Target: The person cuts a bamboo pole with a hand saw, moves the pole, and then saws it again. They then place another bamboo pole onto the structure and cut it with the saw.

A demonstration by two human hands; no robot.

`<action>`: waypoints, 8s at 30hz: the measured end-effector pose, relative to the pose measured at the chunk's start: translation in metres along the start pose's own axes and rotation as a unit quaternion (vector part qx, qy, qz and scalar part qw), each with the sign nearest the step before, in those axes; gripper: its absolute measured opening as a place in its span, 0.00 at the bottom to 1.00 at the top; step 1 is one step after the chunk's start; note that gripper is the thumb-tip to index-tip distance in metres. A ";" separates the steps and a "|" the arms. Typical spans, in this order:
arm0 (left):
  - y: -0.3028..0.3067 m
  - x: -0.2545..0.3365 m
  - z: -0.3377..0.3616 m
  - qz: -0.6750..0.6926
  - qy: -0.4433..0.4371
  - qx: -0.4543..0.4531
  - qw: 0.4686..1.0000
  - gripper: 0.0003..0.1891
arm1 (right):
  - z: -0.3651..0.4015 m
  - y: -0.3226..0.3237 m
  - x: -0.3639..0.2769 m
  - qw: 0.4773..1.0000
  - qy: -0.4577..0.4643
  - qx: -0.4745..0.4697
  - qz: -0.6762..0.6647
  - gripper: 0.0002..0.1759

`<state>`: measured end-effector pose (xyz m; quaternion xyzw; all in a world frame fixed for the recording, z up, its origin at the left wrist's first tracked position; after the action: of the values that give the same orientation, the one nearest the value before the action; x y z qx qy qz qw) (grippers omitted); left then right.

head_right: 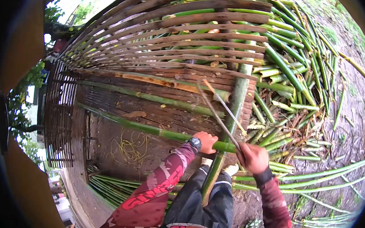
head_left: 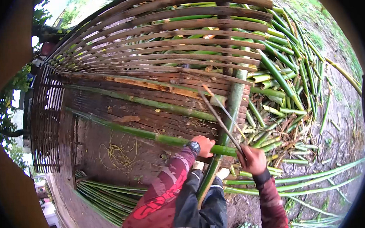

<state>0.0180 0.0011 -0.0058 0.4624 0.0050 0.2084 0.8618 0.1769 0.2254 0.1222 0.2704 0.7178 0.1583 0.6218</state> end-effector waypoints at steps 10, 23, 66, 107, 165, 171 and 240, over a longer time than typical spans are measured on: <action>0.005 -0.001 0.009 0.018 -0.012 0.037 0.999 0.31 | -0.153 -0.102 0.125 0.939 0.229 -0.107 0.234 0.18; -0.009 -0.002 0.007 0.048 -0.008 0.072 0.996 0.29 | 0.042 -0.099 0.061 0.971 -0.137 0.014 0.197 0.29; -0.609 0.058 0.682 -0.664 0.155 -0.368 0.633 0.07 | 0.231 -0.568 -0.317 0.836 0.078 -0.531 -0.115 0.41; -0.113 0.150 0.015 0.000 0.054 0.334 0.941 0.22 | 0.522 -0.301 0.306 0.640 -0.717 0.213 -0.175 0.17; -0.047 0.264 -0.067 0.289 -0.160 -0.273 0.904 0.27 | 0.208 -0.295 -0.109 0.384 -0.407 0.462 -0.688 0.29; -0.026 0.099 0.108 0.160 -0.014 -0.113 0.981 0.23 | 0.292 -0.176 -0.038 0.504 -0.463 0.287 -0.670 0.20; -0.071 -0.341 0.212 -0.108 0.426 0.164 0.883 0.32 | 0.201 -0.019 0.221 0.538 -0.330 0.503 -0.591 0.23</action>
<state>-0.2257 -0.3261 -0.0040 0.4603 0.4556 0.2871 0.7058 0.3516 0.3172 -0.1025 0.0863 0.4204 -0.7321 0.5290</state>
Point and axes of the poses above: each hand's wrist, its own z-axis away from the middle knuckle, its own y-axis out of the back of the hand, x = y × z, the point moved 1 cm from there along -z, towards the middle knuckle, and after that the axes turned 13 degrees about -z, right-handed, at the moved point
